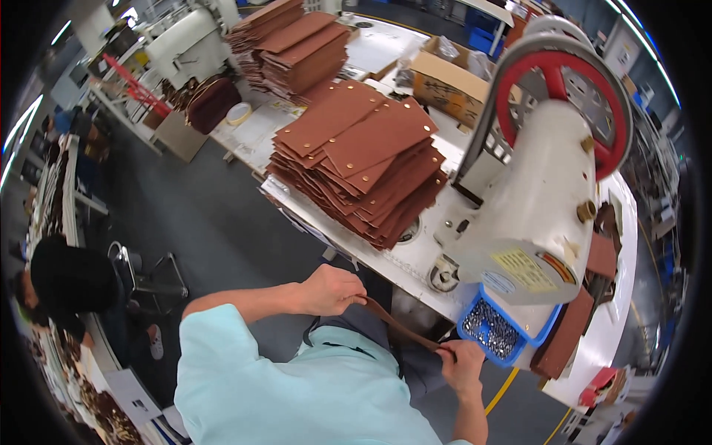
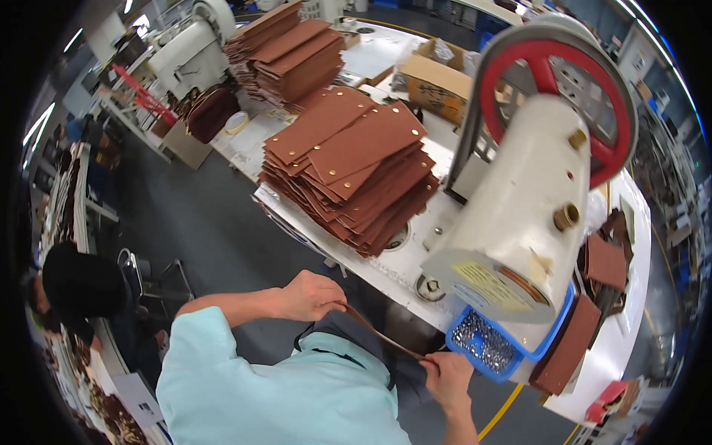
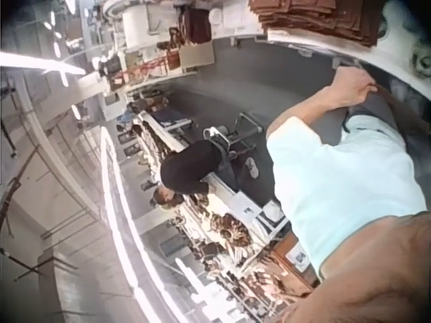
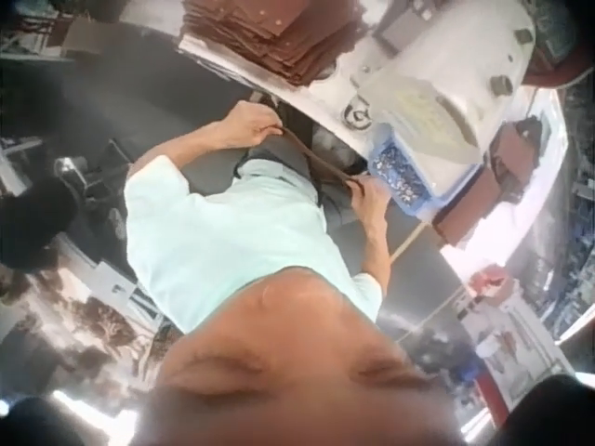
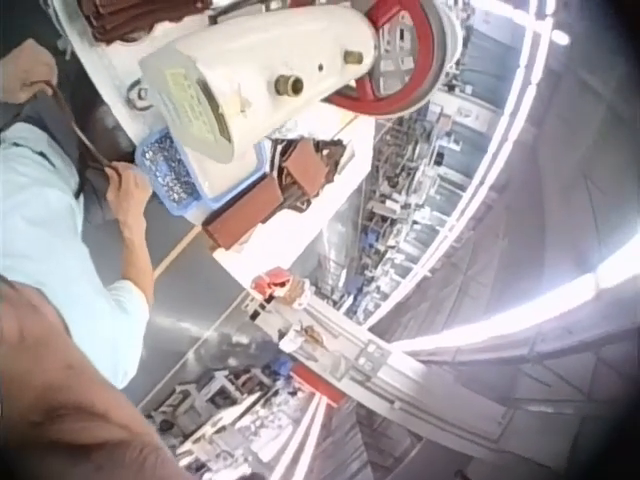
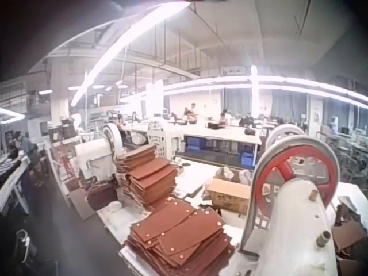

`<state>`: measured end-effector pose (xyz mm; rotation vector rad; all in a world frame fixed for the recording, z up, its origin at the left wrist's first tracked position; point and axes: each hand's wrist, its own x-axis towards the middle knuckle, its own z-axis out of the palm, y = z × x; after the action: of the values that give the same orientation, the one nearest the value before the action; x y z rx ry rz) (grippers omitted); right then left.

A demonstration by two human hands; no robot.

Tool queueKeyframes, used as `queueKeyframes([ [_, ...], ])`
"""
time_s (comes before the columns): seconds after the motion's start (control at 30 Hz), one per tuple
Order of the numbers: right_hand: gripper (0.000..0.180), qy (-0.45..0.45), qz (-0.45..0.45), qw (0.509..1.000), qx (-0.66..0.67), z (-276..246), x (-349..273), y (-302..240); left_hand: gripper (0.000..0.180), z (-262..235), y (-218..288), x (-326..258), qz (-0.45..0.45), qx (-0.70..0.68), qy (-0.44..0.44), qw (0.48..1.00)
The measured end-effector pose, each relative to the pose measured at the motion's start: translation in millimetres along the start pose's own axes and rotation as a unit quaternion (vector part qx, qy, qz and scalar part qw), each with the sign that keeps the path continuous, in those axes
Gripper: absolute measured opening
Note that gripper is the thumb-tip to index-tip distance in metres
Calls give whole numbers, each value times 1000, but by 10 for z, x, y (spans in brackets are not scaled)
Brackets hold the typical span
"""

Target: Attaching small metal hardware studs to pre-cut leather pieces at a workshop station.

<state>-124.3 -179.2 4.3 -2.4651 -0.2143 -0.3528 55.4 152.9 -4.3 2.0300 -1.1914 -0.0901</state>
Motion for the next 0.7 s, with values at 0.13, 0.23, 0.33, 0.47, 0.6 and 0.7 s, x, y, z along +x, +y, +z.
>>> queueKeyframes([
  [0.13,12,-10,-18,999,29,163,137,-34,10,-240,-3,-143,1,43,-3,999],
  [0.23,16,-117,99,977,148,239,278,-155,17,-520,0,-139,-127,-1,-89,988],
  [0.33,15,-40,293,838,458,581,306,-234,89,-1016,-55,-46,-262,-424,-75,864],
  [0.47,16,10,284,749,599,1019,613,-545,116,-935,-155,-226,-169,-709,53,683],
  [0.6,17,-33,199,827,525,1421,749,-821,81,-418,161,-170,-175,-544,200,796],
  [0.7,26,-86,198,835,506,1341,827,-991,68,-282,29,-227,-201,-464,242,828],
])
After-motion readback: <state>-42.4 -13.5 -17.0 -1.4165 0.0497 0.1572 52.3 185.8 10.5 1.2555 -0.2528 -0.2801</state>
